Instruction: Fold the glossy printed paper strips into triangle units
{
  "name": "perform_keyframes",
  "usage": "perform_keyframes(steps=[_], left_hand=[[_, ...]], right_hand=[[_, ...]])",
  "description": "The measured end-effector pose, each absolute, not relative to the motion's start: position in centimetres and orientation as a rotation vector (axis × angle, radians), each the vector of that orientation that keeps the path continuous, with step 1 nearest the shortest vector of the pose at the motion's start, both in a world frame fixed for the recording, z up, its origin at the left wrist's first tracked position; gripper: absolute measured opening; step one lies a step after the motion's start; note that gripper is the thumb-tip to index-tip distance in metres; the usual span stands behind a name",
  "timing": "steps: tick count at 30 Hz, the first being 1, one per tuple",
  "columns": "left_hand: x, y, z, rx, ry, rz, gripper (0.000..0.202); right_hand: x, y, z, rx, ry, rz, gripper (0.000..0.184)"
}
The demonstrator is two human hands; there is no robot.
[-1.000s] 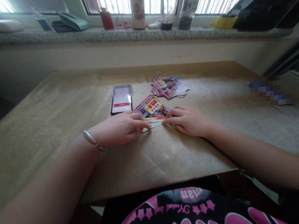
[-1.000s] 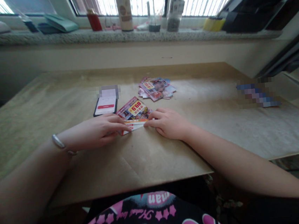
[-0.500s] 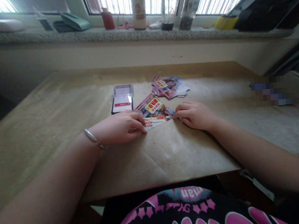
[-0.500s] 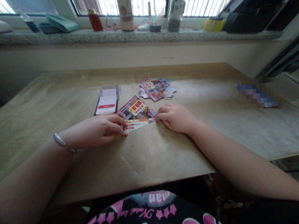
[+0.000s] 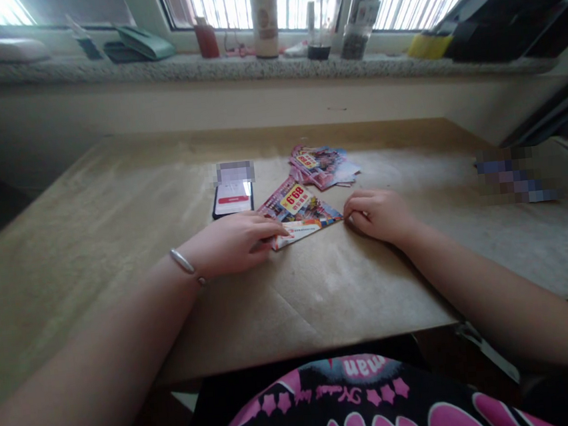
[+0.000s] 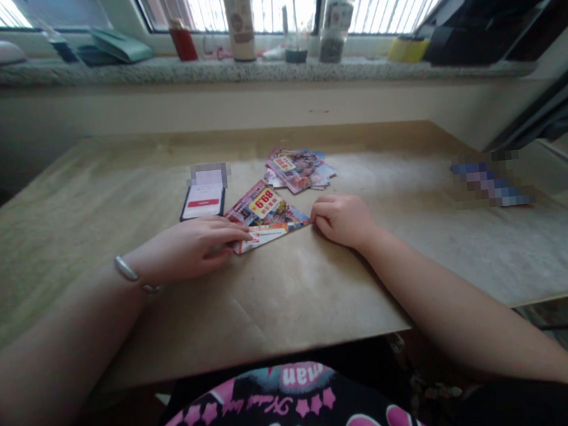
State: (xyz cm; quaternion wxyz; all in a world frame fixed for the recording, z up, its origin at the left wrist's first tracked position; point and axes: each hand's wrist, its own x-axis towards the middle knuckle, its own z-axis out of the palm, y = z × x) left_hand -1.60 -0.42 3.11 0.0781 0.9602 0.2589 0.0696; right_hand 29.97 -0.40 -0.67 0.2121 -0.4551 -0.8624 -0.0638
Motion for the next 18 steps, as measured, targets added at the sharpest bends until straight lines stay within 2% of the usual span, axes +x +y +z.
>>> perform_keyframes(steps=[6,9,13,18], left_hand=[[-0.3,-1.1,2.1,2.972,0.638,0.258,0.029],[-0.1,-1.0,1.9,2.966,0.626,0.271,0.029],[-0.2,-0.7,1.6,2.970,0.612,0.281,0.030],[-0.1,-0.7,1.5,3.028,0.699,0.286,0.032]], right_hand=[[29.0,-0.4,-0.7,-1.470,-2.175,0.062,0.023],[28.8,-0.2,-0.9,-1.442,-2.098,0.279,0.024],[28.7,0.1,-1.3,-1.397,-2.023,0.412,0.014],[29.0,0.4,-1.8,-1.356,-1.925,0.626,0.017]])
